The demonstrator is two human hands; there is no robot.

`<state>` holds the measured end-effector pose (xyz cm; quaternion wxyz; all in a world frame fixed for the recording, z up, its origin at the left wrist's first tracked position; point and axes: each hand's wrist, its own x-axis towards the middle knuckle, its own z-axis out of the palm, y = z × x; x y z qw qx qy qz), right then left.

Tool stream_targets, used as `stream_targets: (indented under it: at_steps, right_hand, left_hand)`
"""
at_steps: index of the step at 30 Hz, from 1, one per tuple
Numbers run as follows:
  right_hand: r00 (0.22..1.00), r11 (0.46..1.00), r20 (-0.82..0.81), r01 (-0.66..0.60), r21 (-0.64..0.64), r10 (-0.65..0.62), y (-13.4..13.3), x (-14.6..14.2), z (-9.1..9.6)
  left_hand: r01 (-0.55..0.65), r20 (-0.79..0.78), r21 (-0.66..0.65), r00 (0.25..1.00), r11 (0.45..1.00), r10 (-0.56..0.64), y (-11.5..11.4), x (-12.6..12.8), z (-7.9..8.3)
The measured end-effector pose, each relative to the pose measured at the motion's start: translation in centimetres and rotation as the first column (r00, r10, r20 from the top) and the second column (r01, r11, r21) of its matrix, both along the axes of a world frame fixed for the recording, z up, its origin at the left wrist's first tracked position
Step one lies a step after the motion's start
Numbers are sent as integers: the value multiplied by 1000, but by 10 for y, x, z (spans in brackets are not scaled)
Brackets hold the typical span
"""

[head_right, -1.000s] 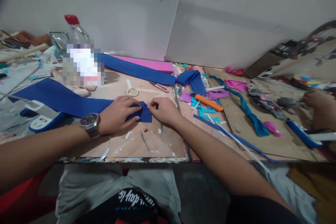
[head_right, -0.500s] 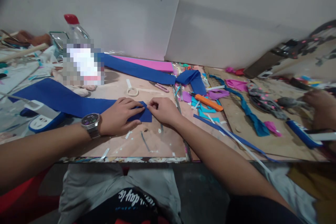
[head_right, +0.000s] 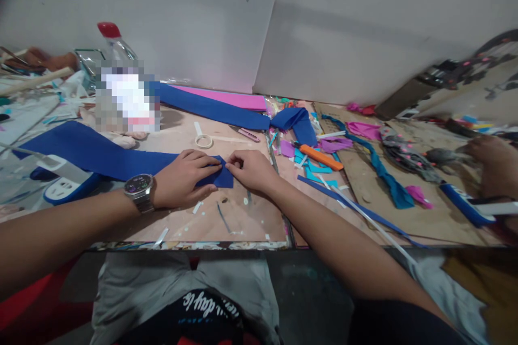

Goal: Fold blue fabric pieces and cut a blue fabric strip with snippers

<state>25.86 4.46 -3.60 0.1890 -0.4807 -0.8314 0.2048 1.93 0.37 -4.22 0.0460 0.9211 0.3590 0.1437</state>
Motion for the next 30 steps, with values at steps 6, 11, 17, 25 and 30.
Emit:
stream_targets:
  at_steps: [6, 11, 17, 25, 30]
  right_hand:
    - [1000, 1000, 2, 13, 9, -13, -2, -1, 2]
    - [1000, 1000, 0, 10, 3, -10, -2, -2, 2]
    - [999, 1000, -33, -28, 3, 28, -1, 0, 1]
    - [989, 997, -130, -78, -19, 75, -1, 0, 0]
    - [982, 994, -161, -109, -22, 104, -2, -1, -2]
  left_hand:
    - [-35, 1, 26, 999, 999, 35, -1, -1, -1]
    - [-56, -1, 12, 998, 998, 56, -1, -1, -1]
    - [-39, 14, -21, 999, 999, 39, 1, -2, -3]
    - [-35, 15, -18, 999, 999, 36, 2, -3, -2]
    - [-45, 19, -8, 999, 999, 45, 1, -3, -2]
